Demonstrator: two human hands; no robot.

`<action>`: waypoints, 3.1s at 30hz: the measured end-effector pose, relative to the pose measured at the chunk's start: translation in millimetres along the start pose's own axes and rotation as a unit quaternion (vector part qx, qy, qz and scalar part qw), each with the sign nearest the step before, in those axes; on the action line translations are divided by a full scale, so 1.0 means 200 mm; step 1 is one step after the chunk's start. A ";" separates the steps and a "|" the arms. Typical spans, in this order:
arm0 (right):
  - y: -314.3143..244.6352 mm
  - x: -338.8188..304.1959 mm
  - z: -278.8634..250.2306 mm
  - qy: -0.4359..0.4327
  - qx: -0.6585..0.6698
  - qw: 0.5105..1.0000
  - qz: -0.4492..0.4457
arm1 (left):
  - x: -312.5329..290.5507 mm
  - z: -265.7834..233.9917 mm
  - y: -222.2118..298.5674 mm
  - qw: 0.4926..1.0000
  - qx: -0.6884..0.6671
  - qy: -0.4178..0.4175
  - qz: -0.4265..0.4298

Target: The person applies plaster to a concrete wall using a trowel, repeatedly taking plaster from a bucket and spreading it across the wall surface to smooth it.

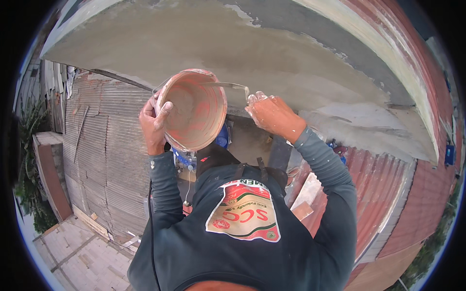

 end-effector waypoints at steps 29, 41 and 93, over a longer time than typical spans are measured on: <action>-0.30 0.23 0.19 -0.285 0.279 0.917 0.031 | 0.08 -0.13 0.26 0.982 -0.017 -0.028 0.188; -0.91 0.16 0.23 -0.411 0.885 0.198 0.096 | 0.04 -0.12 0.29 0.962 -0.218 0.080 0.146; -0.28 0.74 0.24 -0.007 0.188 0.971 -0.150 | -0.21 -1.07 -0.15 0.926 -0.035 0.375 0.034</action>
Point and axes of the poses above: each hand's wrist, its own x-axis towards the middle knuckle, its own z-axis out of the palm, y = z × x, the point moved 7 cm from there along x, towards the middle knuckle, and after that the axes turned 5 degrees about z, right-handed, at the moved point
